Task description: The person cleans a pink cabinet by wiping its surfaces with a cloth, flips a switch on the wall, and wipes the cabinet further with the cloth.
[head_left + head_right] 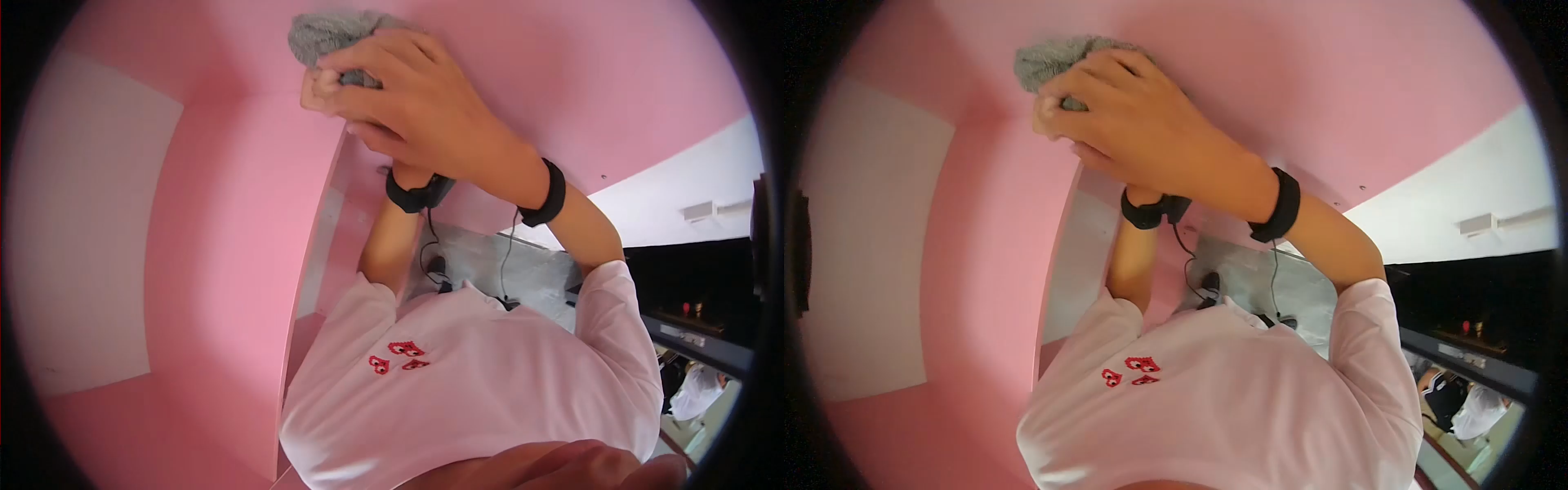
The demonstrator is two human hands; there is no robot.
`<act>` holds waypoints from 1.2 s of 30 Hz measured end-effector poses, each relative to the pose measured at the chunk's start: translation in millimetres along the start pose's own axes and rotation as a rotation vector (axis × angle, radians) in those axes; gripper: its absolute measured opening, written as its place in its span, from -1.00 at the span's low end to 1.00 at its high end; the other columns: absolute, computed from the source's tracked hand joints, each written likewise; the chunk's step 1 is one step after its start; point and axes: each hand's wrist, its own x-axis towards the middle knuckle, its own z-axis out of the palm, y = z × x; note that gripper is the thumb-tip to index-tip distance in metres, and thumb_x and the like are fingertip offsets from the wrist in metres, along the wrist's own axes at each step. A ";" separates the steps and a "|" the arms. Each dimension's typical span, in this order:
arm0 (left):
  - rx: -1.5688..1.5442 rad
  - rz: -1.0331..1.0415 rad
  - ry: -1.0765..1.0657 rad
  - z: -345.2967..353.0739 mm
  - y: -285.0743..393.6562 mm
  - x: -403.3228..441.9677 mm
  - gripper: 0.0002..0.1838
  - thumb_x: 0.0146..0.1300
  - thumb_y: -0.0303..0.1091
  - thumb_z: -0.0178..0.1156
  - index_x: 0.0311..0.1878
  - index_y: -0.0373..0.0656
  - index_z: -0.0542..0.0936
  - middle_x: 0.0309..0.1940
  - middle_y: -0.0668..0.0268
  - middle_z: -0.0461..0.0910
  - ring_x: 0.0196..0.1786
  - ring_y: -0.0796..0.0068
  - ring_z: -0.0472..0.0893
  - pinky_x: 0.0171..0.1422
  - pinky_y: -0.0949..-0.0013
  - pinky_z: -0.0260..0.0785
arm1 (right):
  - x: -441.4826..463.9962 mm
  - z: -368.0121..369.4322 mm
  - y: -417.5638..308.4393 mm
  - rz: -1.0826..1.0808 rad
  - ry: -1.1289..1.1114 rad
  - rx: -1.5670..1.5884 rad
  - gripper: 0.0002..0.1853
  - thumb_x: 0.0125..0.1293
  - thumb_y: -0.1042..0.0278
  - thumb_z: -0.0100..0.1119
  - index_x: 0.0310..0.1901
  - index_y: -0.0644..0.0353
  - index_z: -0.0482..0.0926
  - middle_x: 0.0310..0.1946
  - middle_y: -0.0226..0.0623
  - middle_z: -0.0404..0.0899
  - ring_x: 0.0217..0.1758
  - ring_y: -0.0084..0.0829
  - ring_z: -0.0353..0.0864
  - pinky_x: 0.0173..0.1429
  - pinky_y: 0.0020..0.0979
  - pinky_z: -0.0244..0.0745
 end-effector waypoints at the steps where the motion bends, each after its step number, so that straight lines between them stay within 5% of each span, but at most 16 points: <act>1: -0.032 0.023 -0.042 15.0 13.6 -3.2 -0.65 0.11 -0.22 0.37 -0.09 -0.03 0.47 0.02 0.21 0.36 0.21 0.08 0.43 0.24 -0.06 0.27 | -9.2 -25.6 4.6 0.039 0.006 -0.009 -0.63 0.07 0.44 0.40 -0.06 -0.15 0.67 0.12 -0.57 0.59 0.18 -0.29 0.53 0.35 -0.12 0.34; 9: -0.172 0.017 -0.213 21.4 71.0 -15.0 -0.67 0.12 -0.22 0.36 -0.11 -0.01 0.47 0.01 0.24 0.37 0.20 0.11 0.44 0.23 -0.06 0.27 | 1.6 -108.1 -40.8 -0.002 0.174 -0.021 -0.67 0.07 0.48 0.39 -0.11 -0.11 0.66 0.12 -0.52 0.57 0.16 -0.28 0.52 0.39 -0.12 0.35; 20: -0.223 0.073 -0.347 81.2 113.4 -35.7 -0.69 0.12 -0.22 0.36 -0.13 0.02 0.47 0.00 0.28 0.38 0.19 0.15 0.45 0.22 -0.06 0.27 | -68.4 -175.3 -3.0 -0.012 0.261 0.026 -0.66 -0.03 0.51 0.42 -0.19 -0.10 0.67 0.07 -0.51 0.59 0.15 -0.23 0.54 0.36 -0.15 0.38; 23: -0.218 0.095 -0.354 99.0 146.1 -48.1 -0.70 0.12 -0.22 0.36 -0.14 0.03 0.47 0.00 0.29 0.39 0.19 0.15 0.45 0.22 -0.05 0.28 | -103.8 -211.0 -16.4 0.045 0.222 -0.128 -0.75 0.08 0.42 0.46 -0.18 -0.07 0.69 0.17 -0.36 0.53 0.23 -0.18 0.49 0.38 -0.16 0.35; 25: -0.233 0.112 -0.339 100.0 150.4 -41.1 -0.70 0.12 -0.22 0.35 -0.14 0.03 0.47 0.00 0.30 0.39 0.19 0.16 0.46 0.22 -0.05 0.28 | -104.8 -203.9 -15.7 0.044 0.500 -0.370 -0.68 -0.01 0.37 0.36 -0.20 -0.30 0.65 -0.08 -0.65 0.55 0.00 -0.39 0.52 0.20 -0.22 0.39; 32: -0.313 0.173 -0.166 94.7 148.1 25.7 -0.72 0.13 -0.22 0.35 -0.16 0.05 0.47 -0.01 0.32 0.40 0.18 0.18 0.46 0.21 -0.05 0.28 | -104.3 -169.5 3.6 -0.033 0.547 -0.586 -0.68 -0.02 0.21 0.39 -0.18 -0.43 0.66 0.04 -0.65 0.54 0.04 -0.37 0.47 0.20 -0.15 0.31; 34: -0.327 0.166 -0.127 89.4 133.4 39.6 -0.72 0.13 -0.22 0.35 -0.16 0.06 0.47 -0.01 0.33 0.40 0.18 0.19 0.47 0.21 -0.05 0.28 | -105.8 -161.5 -2.5 0.005 0.428 -0.464 -0.63 0.19 0.12 0.40 0.03 -0.02 0.65 0.25 -0.14 0.46 0.23 -0.22 0.43 0.29 0.11 0.26; 36: -0.315 0.142 -0.129 76.5 108.0 43.5 -0.72 0.13 -0.22 0.35 -0.16 0.06 0.47 -0.01 0.33 0.41 0.18 0.20 0.47 0.21 -0.05 0.28 | -90.7 -130.2 12.7 -0.075 0.536 -0.482 -0.66 0.16 0.16 0.39 0.00 -0.09 0.66 0.23 -0.17 0.47 0.22 -0.17 0.43 0.26 0.10 0.28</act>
